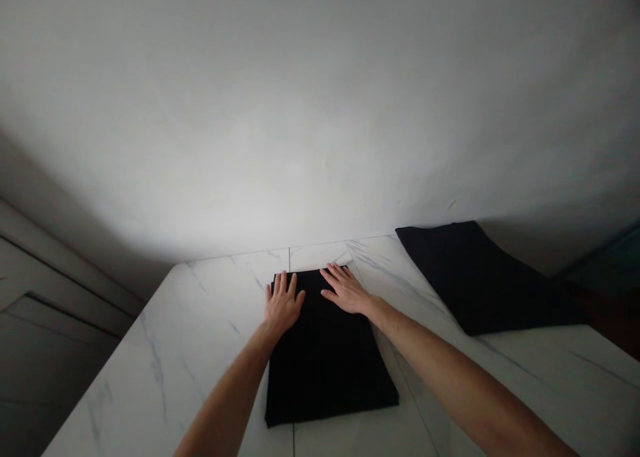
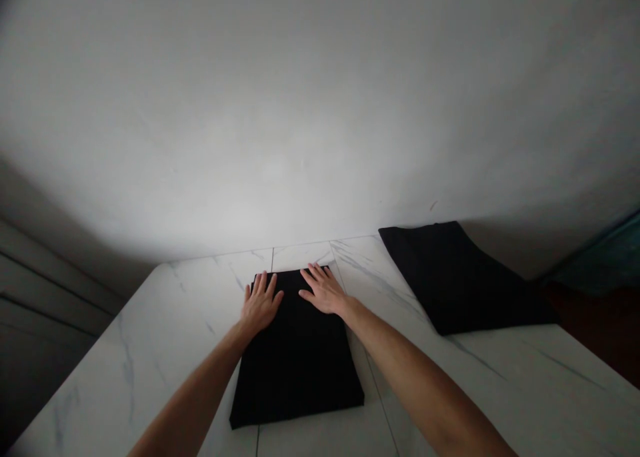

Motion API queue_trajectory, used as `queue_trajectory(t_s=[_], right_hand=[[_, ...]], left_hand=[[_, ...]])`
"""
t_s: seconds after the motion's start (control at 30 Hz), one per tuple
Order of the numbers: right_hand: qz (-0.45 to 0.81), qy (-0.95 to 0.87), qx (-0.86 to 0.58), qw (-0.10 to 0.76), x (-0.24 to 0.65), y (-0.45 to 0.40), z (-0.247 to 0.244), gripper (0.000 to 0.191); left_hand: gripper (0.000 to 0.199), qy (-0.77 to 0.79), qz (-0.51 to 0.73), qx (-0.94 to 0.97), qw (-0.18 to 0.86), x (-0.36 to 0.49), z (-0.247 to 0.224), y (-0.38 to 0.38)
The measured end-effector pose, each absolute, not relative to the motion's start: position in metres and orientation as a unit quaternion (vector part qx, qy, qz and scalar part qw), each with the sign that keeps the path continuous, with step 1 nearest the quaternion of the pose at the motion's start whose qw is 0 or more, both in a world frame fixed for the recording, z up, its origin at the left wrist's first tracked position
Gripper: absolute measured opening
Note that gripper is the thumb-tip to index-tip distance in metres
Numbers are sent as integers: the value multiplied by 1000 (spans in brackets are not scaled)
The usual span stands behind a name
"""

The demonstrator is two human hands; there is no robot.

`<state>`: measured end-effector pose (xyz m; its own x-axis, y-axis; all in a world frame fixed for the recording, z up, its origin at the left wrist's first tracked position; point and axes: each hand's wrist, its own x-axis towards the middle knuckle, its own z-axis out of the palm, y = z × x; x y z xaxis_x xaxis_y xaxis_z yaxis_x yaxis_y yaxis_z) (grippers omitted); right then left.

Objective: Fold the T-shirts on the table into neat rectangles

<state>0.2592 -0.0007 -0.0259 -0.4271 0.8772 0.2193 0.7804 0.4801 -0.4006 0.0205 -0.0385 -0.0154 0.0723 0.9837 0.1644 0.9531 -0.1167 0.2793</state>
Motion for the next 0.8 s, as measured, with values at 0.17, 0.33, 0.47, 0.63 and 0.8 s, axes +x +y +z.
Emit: queue_trajectory(t_s=[0.17, 0.33, 0.47, 0.63, 0.8], right_hand=[[126, -652, -690, 289, 282, 9, -20, 30], [187, -615, -728, 238, 290, 21, -11, 24], [206, -598, -732, 254, 288, 26, -7, 19], [226, -586, -731, 267, 291, 29, -7, 32], [236, -601, -712, 276, 288, 30, -7, 24]], left_hand=[[40, 770, 221, 590, 95, -12, 0, -24], [23, 779, 217, 566, 161, -23, 5, -8], [23, 769, 257, 545, 215, -22, 3, -1], [31, 752, 281, 507, 313, -26, -1, 4], [23, 765, 296, 473, 323, -31, -3, 5]])
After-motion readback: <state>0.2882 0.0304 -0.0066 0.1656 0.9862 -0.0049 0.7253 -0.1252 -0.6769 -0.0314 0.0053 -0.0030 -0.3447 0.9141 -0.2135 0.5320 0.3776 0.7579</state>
